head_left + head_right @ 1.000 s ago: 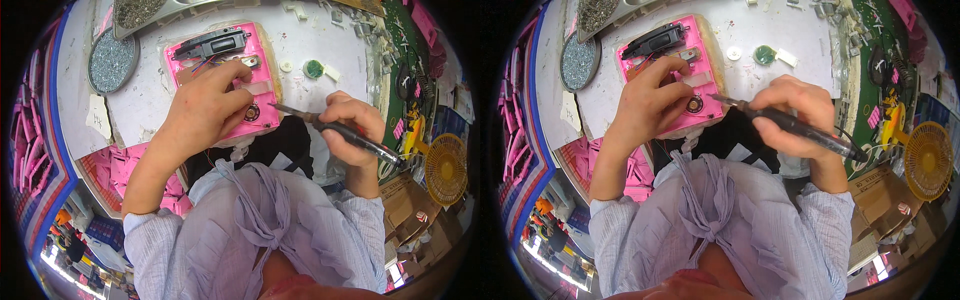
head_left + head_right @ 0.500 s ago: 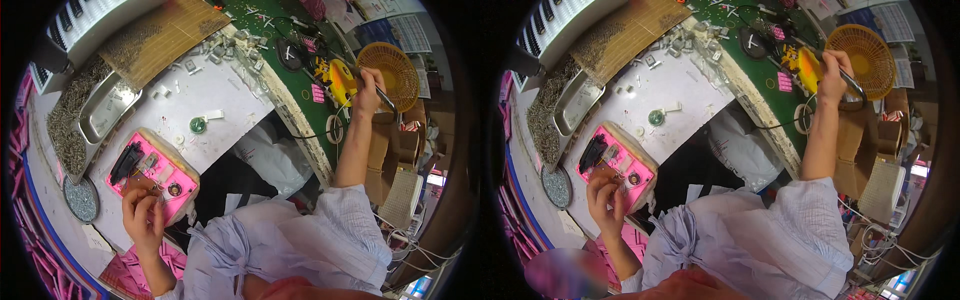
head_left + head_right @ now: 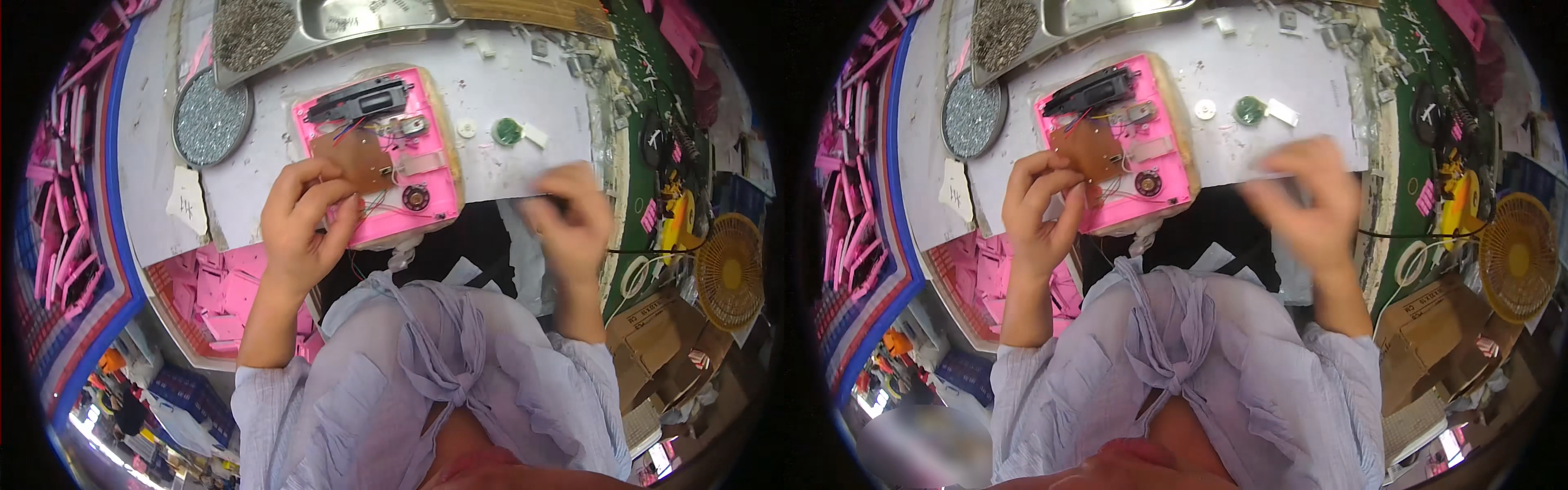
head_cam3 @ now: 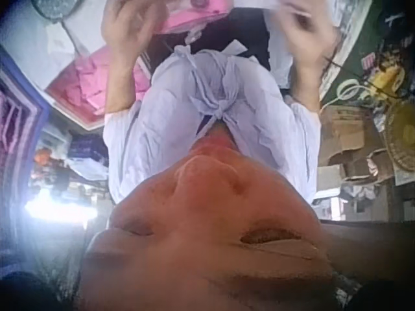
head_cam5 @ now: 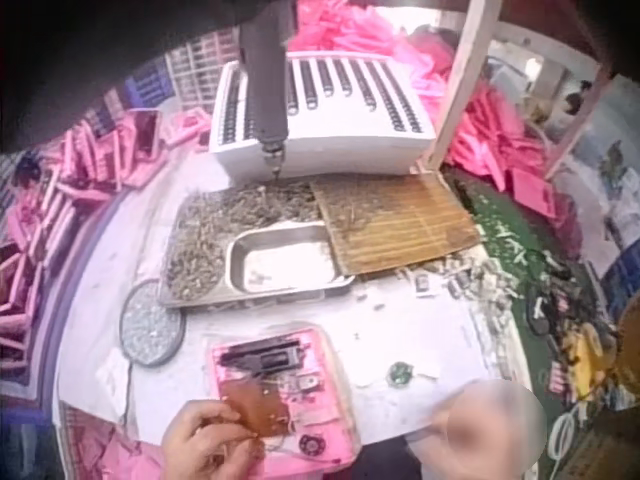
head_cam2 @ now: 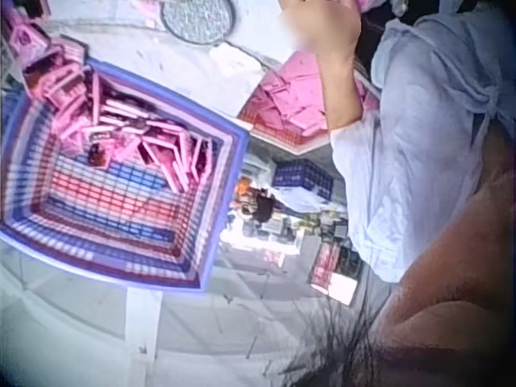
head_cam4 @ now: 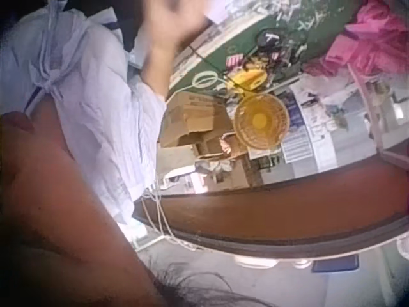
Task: Assemble an electronic toy by soldering components and securing the casing with screws.
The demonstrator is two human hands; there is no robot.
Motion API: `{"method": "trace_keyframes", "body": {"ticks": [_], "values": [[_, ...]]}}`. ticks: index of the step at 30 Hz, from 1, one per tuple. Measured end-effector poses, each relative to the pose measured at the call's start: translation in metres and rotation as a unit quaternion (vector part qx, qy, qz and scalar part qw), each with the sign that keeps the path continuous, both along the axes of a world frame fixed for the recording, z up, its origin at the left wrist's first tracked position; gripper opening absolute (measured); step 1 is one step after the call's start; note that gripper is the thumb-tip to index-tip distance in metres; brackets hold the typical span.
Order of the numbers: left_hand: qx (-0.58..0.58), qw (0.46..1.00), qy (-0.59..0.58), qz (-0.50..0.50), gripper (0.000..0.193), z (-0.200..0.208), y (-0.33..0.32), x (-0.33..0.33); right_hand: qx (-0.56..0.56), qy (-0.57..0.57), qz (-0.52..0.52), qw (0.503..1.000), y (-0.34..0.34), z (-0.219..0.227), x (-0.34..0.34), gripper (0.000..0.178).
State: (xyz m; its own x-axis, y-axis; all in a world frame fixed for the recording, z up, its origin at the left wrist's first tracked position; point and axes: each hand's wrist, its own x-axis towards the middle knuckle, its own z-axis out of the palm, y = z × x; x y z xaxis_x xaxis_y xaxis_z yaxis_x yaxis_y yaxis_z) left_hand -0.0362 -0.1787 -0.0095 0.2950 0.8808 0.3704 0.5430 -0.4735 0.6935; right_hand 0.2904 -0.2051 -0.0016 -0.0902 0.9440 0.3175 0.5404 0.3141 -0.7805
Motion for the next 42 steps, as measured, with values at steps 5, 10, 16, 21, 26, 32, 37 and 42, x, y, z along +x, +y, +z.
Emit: {"method": "trace_keyframes", "body": {"ticks": [5,10,16,21,26,32,37,42], "values": [[-0.005,0.999,-0.035,-0.017,0.022,-0.007,0.000,0.009,0.024,-0.195,0.106,0.975,0.024,0.001,-0.083,0.029],[-0.002,1.000,-0.019,-0.016,0.020,-0.006,-0.002,0.007,0.041,-0.220,0.126,0.966,0.022,-0.003,-0.094,0.021],[0.006,0.999,-0.045,-0.017,0.024,-0.010,0.002,0.008,-0.001,-0.238,0.090,0.967,0.018,0.002,-0.092,0.016],[0.008,0.999,-0.046,-0.027,0.023,-0.012,0.009,0.012,0.007,-0.237,0.106,0.966,0.017,0.003,-0.097,0.017],[0.017,0.998,-0.012,-0.063,0.024,-0.014,0.015,0.013,-0.004,-0.247,0.125,0.961,0.020,0.007,-0.098,0.014],[0.067,0.988,0.072,-0.114,0.032,-0.011,0.022,0.014,-0.034,-0.211,0.143,0.966,0.027,0.007,-0.088,0.015],[0.051,0.992,0.044,-0.102,0.027,-0.008,0.025,0.013,-0.028,-0.139,0.043,0.989,0.072,0.014,-0.076,0.022],[0.109,0.990,0.086,-0.040,0.034,-0.005,0.041,0.019,-0.066,-0.306,0.073,0.947,0.099,0.014,-0.088,0.029]]}}
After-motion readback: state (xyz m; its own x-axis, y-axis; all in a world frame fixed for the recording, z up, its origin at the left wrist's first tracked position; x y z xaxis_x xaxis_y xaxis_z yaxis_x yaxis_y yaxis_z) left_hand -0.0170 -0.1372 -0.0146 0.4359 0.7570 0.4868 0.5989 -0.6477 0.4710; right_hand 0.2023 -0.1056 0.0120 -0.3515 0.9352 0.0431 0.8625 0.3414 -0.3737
